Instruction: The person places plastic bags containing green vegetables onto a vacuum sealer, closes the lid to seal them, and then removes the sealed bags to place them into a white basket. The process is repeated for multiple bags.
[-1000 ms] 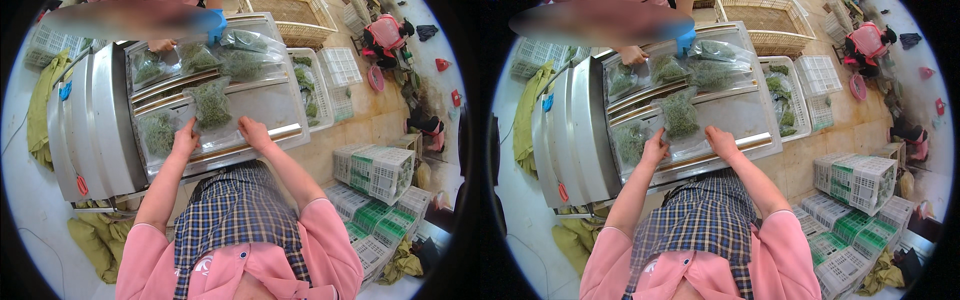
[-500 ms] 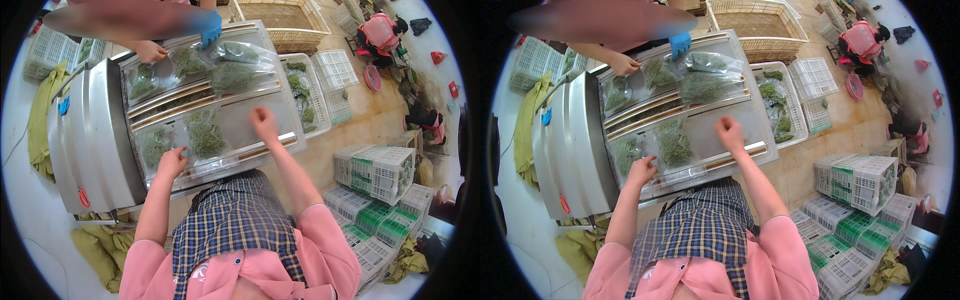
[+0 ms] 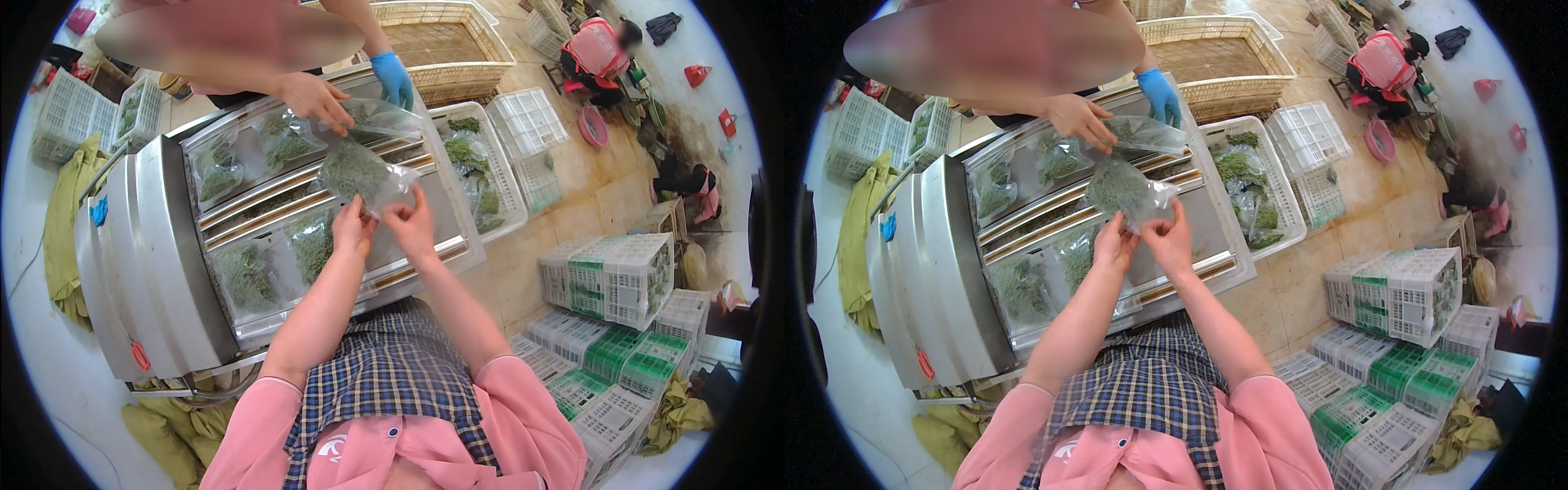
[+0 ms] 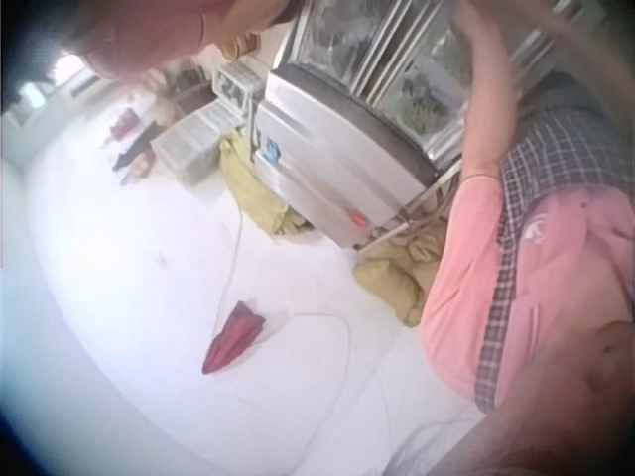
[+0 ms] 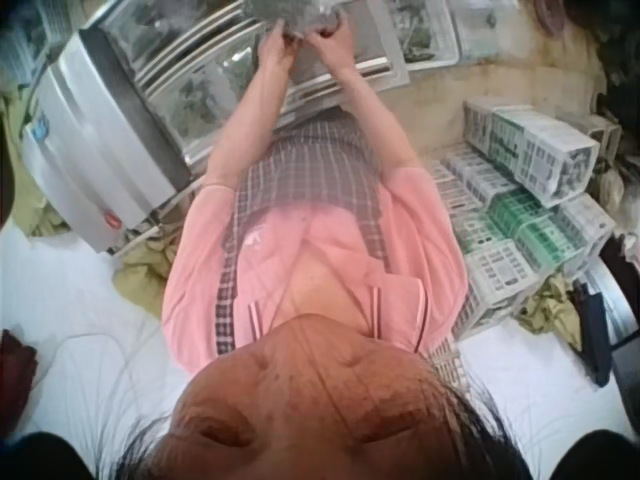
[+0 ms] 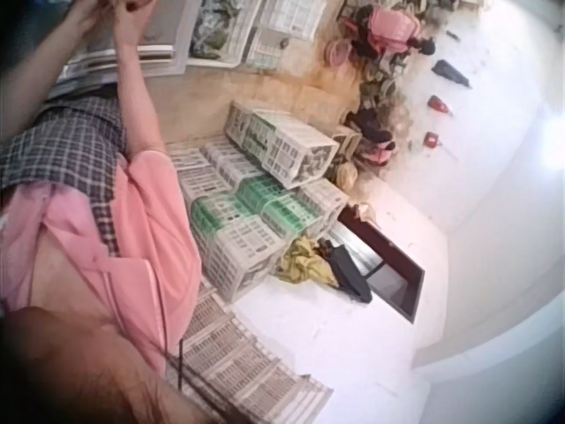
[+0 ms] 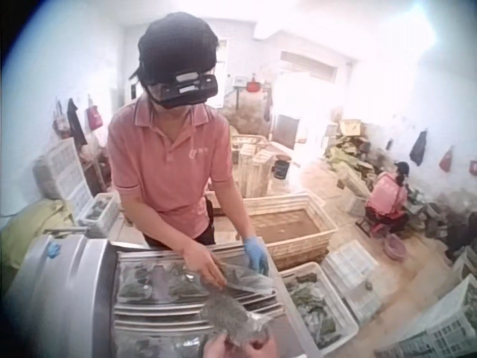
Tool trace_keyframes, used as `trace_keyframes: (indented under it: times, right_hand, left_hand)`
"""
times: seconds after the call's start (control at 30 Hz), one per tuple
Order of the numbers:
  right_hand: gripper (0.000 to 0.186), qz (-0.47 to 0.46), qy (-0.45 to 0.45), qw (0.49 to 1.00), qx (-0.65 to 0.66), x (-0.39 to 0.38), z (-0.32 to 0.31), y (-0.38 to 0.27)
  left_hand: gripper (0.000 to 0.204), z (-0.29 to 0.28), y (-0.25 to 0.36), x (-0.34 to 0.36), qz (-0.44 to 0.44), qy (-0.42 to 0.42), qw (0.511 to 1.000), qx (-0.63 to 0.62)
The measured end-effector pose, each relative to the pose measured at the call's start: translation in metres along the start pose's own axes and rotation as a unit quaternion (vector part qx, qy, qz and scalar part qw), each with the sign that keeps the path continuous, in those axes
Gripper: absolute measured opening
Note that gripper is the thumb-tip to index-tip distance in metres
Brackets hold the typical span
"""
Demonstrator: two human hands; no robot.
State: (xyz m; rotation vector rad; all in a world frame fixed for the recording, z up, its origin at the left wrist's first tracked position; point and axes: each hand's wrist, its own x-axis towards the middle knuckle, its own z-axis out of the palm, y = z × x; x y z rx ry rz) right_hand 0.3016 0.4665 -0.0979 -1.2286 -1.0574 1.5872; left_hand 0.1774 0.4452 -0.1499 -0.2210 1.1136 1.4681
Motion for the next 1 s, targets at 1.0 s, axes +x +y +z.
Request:
trace_keyframes:
  times: [1.0]
  right_hand:
    - [0.046, 0.207, -0.352, 0.894, -0.183, 0.08, -0.117, -0.078]
  left_hand:
    - [0.077, -0.022, 0.069, -0.042, -0.078, -0.216, 0.902, 0.366]
